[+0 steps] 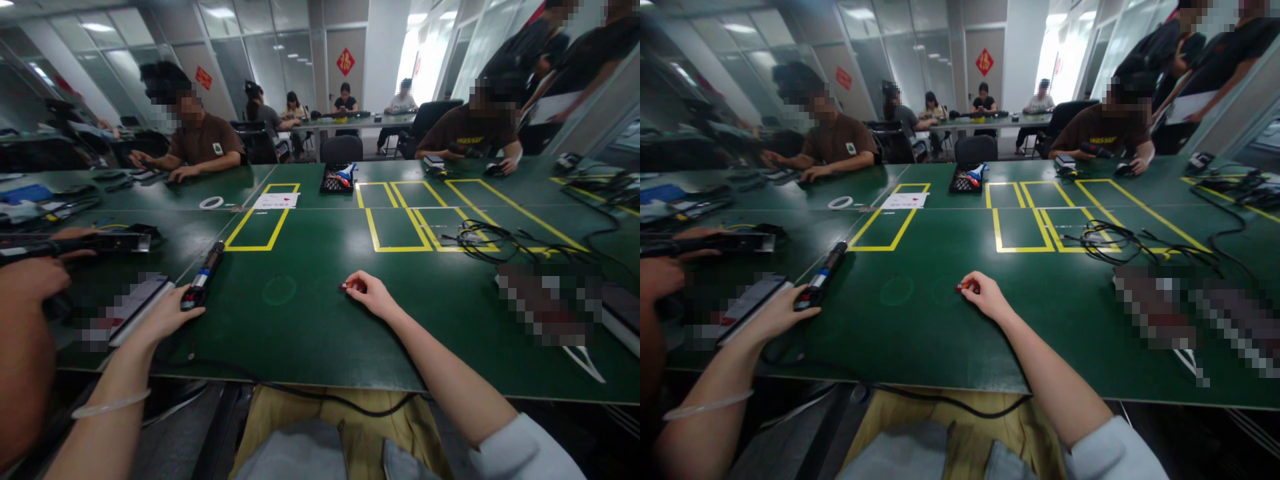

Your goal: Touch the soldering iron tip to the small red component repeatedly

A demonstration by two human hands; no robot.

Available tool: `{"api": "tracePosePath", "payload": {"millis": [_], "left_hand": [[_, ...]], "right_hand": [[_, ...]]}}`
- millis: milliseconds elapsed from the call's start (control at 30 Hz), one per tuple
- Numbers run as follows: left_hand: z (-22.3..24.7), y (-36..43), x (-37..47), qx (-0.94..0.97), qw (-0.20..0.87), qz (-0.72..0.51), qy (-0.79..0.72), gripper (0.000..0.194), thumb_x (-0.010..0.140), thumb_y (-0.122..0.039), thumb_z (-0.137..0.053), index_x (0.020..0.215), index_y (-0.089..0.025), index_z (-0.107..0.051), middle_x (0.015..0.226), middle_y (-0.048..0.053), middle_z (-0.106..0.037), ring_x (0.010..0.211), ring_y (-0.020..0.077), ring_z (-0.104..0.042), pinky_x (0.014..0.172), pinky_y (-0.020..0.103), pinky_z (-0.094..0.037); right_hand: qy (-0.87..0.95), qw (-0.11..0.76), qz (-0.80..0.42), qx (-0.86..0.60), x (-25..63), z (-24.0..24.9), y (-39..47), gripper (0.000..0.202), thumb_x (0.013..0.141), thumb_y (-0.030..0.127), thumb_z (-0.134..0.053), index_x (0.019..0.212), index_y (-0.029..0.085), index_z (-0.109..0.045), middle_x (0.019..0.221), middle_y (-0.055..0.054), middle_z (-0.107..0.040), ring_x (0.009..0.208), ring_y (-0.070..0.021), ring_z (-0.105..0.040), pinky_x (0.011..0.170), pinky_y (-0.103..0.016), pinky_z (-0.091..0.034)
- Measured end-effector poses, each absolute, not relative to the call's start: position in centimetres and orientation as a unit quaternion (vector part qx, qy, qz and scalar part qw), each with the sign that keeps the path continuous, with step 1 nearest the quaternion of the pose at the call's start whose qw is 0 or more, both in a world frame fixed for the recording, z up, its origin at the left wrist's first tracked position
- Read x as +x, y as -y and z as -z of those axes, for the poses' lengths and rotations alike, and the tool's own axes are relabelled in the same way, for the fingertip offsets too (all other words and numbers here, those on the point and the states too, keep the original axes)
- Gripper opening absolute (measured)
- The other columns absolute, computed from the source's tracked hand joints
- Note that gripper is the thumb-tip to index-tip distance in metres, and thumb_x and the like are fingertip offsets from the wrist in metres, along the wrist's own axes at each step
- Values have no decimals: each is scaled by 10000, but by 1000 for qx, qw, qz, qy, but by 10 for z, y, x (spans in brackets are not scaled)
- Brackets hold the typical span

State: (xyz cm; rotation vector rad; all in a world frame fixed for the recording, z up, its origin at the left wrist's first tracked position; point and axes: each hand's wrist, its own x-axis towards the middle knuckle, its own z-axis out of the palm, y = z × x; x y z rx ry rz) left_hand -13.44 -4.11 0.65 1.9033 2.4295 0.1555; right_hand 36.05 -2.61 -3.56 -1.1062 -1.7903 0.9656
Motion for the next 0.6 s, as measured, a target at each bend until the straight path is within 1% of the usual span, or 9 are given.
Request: {"api": "tracePosePath", "payload": {"millis": [133, 233, 367, 433, 600], "left_hand": [[-1, 43, -130, 673, -3, -61, -737, 629, 659, -533, -584, 1159, -153, -553, 1159, 121, -613, 1123, 306, -536, 945, 387, -434], [1, 44, -116, 637, -1, -51, -769, 692, 678, -564, -561, 1236, -158, -517, 1224, 152, -553, 1134, 336, -533, 926, 426, -453], [-2, 44, -88, 596, 11, -39, -802, 735, 703, -612, -525, 1288, -171, -479, 1273, 187, -483, 1061, 359, -576, 835, 456, -482], [-5, 44, -70, 600, 19, -39, -799, 729, 710, -616, -518, 1284, -168, -482, 1261, 187, -479, 1028, 354, -593, 815, 449, -486], [-10, 40, -8, 641, 32, -47, -766, 698, 726, -587, -509, 1294, -183, -462, 1238, 131, -476, 999, 292, -606, 821, 381, -486]], "right_hand": [[709, 397, -381, -441, 359, 38, 25, 172, 774, 260, -615, 915, 162, -616, 721, 13, -586, 635, -111, -512, 619, -240, -401], [707, 396, -386, -440, 357, 39, 25, 182, 777, 255, -612, 933, 161, -614, 715, 12, -585, 646, -116, -523, 621, -242, -404], [704, 398, -389, -440, 355, 37, 26, 181, 772, 255, -615, 930, 165, -612, 727, 8, -591, 648, -117, -527, 615, -241, -409], [703, 397, -392, -442, 355, 37, 26, 175, 772, 258, -617, 920, 165, -614, 723, 8, -590, 638, -115, -520, 606, -239, -408], [706, 397, -387, -441, 358, 38, 25, 180, 775, 270, -617, 925, 171, -616, 737, 6, -590, 646, -116, -519, 617, -244, -414]]}}
